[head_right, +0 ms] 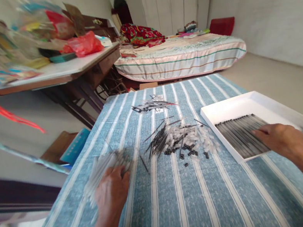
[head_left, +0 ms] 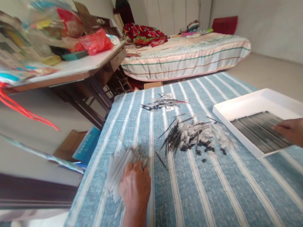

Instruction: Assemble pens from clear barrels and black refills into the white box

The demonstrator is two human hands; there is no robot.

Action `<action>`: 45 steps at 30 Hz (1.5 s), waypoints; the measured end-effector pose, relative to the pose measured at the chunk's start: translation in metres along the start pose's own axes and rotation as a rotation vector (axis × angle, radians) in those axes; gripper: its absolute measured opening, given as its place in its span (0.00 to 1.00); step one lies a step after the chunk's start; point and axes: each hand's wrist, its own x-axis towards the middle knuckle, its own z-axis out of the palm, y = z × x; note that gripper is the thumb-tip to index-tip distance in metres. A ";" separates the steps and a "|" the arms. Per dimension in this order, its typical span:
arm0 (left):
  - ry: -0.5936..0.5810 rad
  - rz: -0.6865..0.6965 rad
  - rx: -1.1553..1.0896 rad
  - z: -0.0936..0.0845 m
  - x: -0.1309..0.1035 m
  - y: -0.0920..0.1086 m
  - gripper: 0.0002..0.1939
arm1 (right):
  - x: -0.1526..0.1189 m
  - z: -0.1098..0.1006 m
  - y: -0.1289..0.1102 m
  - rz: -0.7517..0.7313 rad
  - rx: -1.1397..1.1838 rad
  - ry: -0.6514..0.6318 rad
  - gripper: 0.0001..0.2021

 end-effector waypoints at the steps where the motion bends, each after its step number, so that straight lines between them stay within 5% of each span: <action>1: -0.014 0.005 0.014 -0.001 0.000 0.000 0.13 | -0.006 -0.004 -0.005 0.002 0.004 0.049 0.18; 6: -0.061 0.036 0.021 -0.005 0.002 0.002 0.14 | -0.047 -0.017 -0.049 -0.207 0.286 0.317 0.14; 11: 0.021 0.048 -0.074 -0.005 0.001 0.005 0.13 | -0.078 -0.005 -0.104 -0.511 0.522 0.126 0.15; 14: 0.074 0.068 -0.384 -0.004 -0.001 0.008 0.12 | -0.088 0.010 -0.135 -0.604 0.508 0.004 0.12; 17: -0.030 0.029 -0.828 -0.003 -0.005 0.014 0.12 | -0.092 0.022 -0.158 -0.629 0.443 -0.049 0.09; 20: -0.215 -0.056 -1.246 -0.004 -0.008 0.021 0.12 | -0.088 0.028 -0.170 -0.629 0.369 -0.058 0.08; 23: -0.344 -0.069 -1.430 -0.002 -0.011 0.025 0.12 | -0.079 0.029 -0.176 -0.591 0.295 -0.038 0.09; 29: -0.480 -0.075 -1.486 0.000 -0.017 0.032 0.09 | -0.065 0.028 -0.185 -0.525 0.218 -0.021 0.09; 36: -0.510 -0.130 -1.518 -0.002 -0.022 0.040 0.11 | -0.057 0.020 -0.205 -0.407 0.197 -0.041 0.13; 45: -0.575 -0.061 -1.522 0.000 -0.022 0.038 0.06 | -0.034 0.032 -0.222 -0.233 0.412 -0.128 0.11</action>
